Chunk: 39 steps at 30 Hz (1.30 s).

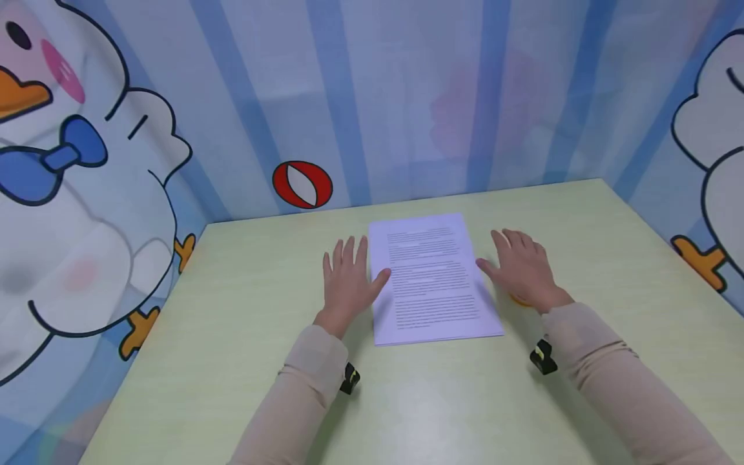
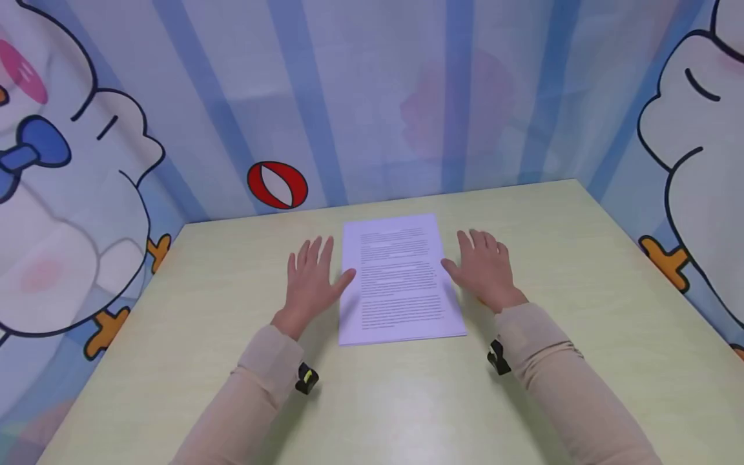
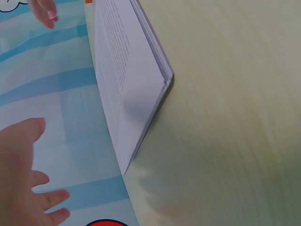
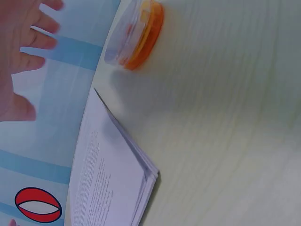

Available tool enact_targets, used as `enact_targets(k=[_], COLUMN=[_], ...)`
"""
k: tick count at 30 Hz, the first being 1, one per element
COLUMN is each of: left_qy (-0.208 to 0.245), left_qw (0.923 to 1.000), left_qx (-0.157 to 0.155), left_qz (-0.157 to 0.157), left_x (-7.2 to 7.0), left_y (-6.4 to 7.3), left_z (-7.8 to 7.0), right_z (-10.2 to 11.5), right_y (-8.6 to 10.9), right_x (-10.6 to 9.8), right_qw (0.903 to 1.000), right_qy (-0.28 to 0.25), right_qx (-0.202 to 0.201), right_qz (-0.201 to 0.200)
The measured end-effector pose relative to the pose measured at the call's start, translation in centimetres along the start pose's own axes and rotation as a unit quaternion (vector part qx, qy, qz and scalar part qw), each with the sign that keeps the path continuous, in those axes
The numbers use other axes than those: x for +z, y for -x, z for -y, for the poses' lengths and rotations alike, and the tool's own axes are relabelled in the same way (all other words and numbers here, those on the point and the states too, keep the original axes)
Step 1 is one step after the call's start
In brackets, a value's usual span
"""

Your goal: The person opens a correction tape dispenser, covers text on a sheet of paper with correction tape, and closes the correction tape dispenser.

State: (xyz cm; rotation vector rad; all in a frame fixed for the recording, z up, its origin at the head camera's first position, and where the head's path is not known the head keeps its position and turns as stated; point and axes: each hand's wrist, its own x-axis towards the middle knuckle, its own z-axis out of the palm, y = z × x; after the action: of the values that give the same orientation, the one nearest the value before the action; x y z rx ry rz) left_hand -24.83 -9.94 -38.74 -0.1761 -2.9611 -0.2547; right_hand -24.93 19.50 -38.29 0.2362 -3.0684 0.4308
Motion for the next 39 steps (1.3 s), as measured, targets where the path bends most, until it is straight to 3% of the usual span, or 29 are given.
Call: enact_targets(k=[4, 6, 16, 22, 30, 39], left_qy=[0.038, 0.051, 0.060, 0.069, 0.079, 0.050], left_qw=[0.9985, 0.9978, 0.9979, 0.9973, 0.9965, 0.9963], left_qx=[0.014, 0.014, 0.015, 0.018, 0.027, 0.069], left_qz=[-0.036, -0.040, -0.020, -0.015, -0.011, 0.012], left_x=[0.0, 0.0, 0.4, 0.5, 0.3, 0.5], left_y=[0.4, 0.6, 1.1, 1.2, 1.3, 0.7], left_z=[-0.2, -0.3, -1.0, -1.1, -1.3, -2.0], right_z=[-0.9, -1.5, -3.1, -3.7, -2.7, -0.7], right_y=[0.1, 0.2, 0.8, 1.0, 1.2, 0.8], right_x=[-0.1, -0.1, 1.0, 1.9, 1.6, 1.2], right_qw=[0.9990, 0.9973, 0.9878, 0.9900, 0.9924, 0.9947], right_qy=[-0.012, -0.013, -0.023, -0.036, -0.052, -0.062], right_qx=[0.029, 0.047, 0.094, 0.089, 0.072, 0.049], right_qz=[0.032, 0.056, 0.122, 0.103, 0.085, 0.066])
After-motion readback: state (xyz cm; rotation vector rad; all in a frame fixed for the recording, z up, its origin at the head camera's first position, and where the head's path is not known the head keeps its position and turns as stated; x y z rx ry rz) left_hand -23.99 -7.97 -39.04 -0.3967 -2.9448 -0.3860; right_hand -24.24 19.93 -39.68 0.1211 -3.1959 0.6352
